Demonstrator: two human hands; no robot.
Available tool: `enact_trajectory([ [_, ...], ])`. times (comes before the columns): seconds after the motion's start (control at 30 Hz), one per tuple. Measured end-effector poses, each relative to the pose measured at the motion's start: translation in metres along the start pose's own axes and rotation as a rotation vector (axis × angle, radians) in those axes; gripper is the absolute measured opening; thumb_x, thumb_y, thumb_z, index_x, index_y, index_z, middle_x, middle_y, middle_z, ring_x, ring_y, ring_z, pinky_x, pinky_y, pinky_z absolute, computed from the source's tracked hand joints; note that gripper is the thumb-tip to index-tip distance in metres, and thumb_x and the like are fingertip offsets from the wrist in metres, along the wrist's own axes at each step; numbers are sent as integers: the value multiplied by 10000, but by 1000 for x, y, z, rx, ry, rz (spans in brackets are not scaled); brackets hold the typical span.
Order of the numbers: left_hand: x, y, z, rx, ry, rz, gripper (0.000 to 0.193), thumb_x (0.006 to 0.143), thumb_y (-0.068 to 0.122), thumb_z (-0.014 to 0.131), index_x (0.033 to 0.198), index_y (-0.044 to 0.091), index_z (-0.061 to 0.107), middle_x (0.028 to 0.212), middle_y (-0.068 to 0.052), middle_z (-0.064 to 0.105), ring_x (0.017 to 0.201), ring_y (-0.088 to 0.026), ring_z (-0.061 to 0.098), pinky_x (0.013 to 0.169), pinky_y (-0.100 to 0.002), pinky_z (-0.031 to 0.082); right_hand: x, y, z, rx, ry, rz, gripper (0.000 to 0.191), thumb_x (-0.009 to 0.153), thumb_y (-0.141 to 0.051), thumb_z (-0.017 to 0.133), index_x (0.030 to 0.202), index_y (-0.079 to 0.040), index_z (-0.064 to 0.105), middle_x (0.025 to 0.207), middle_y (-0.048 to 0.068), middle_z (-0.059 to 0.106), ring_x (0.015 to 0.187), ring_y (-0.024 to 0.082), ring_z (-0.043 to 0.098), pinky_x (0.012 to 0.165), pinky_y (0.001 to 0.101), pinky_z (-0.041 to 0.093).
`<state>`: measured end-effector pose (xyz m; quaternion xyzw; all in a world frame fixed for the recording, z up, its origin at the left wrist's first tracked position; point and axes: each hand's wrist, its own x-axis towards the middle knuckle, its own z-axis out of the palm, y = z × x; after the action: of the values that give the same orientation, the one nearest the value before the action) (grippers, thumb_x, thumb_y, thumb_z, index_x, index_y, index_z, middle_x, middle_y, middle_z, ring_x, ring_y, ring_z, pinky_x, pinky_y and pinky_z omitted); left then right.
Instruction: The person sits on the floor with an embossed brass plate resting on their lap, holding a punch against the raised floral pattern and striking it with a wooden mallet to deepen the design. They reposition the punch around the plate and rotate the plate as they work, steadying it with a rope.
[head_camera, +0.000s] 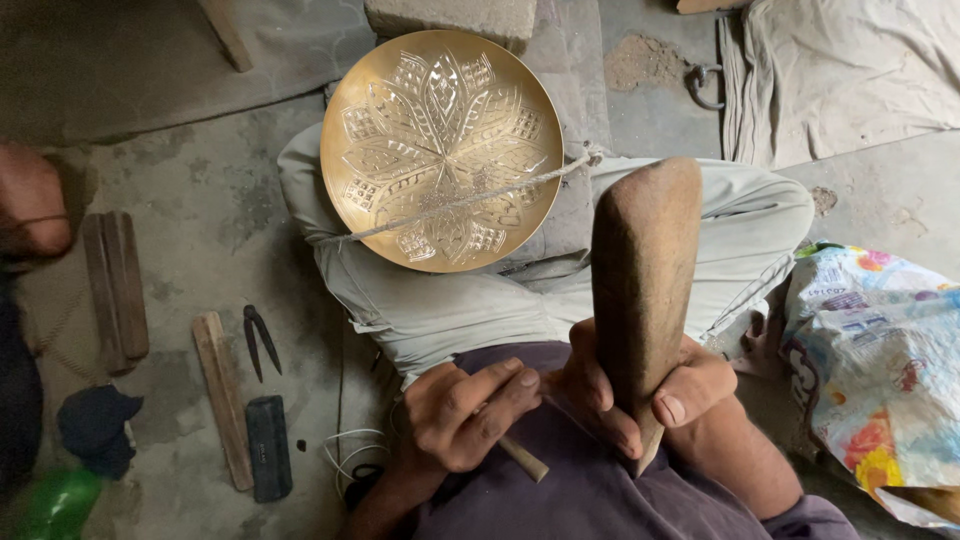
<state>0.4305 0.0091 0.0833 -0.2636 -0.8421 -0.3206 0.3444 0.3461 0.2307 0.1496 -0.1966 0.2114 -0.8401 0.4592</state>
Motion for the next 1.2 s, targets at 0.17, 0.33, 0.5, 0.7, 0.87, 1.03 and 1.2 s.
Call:
enact_trajectory([
  [0.17, 0, 0, -2, -23, 5, 13, 374, 980, 264, 838, 1279, 119, 666, 1228, -47, 644, 644, -24, 554, 519, -216, 453, -3, 1, -2, -2, 25, 10, 377, 863, -257, 763, 1047, 24, 593, 702, 109, 653, 668, 199, 563, 660, 307, 406],
  [0.33, 2, -1, 1, -16, 32, 12, 372, 978, 260, 821, 1266, 119, 633, 1211, -52, 672, 627, -28, 552, 502, -227, 420, -5, 2, -7, 17, 30, 7, 397, 839, -259, 772, 1038, 36, 596, 695, 112, 663, 645, 192, 598, 658, 310, 418],
  [0.5, 14, -13, 10, -15, -2, -4, 335, 990, 221, 825, 1264, 110, 669, 1222, -57, 672, 639, -50, 538, 527, -225, 452, -10, -7, -20, 17, 129, 80, 433, 812, -249, 806, 1037, 53, 593, 722, 129, 675, 676, 214, 610, 712, 312, 408],
  [0.7, 34, -31, 24, -137, -146, -92, 340, 997, 199, 808, 1293, 69, 705, 1126, -29, 682, 770, -112, 659, 634, -265, 556, -17, -14, -44, 36, 244, 79, 447, 756, -252, 812, 986, 51, 579, 696, 149, 676, 640, 243, 624, 649, 298, 477],
  [0.87, 46, -53, 45, -299, -316, -411, 457, 895, 310, 842, 1221, 19, 710, 982, -50, 715, 746, -151, 699, 584, -292, 562, -22, -12, -69, 122, 345, -130, 424, 812, -247, 780, 1044, 39, 570, 750, 139, 644, 663, 248, 618, 665, 343, 519],
  [1.03, 70, -95, 44, -62, -337, -810, 377, 860, 294, 825, 1123, 45, 719, 977, -108, 683, 828, -251, 694, 696, -389, 575, -32, -21, -106, 181, 635, -296, 405, 916, -239, 735, 1146, 37, 549, 842, 118, 585, 725, 232, 586, 679, 362, 497],
  [1.2, 109, -145, 44, -83, -279, -656, 265, 939, 56, 646, 1199, 9, 669, 1073, -160, 661, 964, -364, 667, 841, -454, 547, -34, -39, -145, 82, 980, -240, 436, 937, -200, 702, 1262, 29, 522, 890, 109, 571, 782, 204, 560, 699, 341, 470],
])
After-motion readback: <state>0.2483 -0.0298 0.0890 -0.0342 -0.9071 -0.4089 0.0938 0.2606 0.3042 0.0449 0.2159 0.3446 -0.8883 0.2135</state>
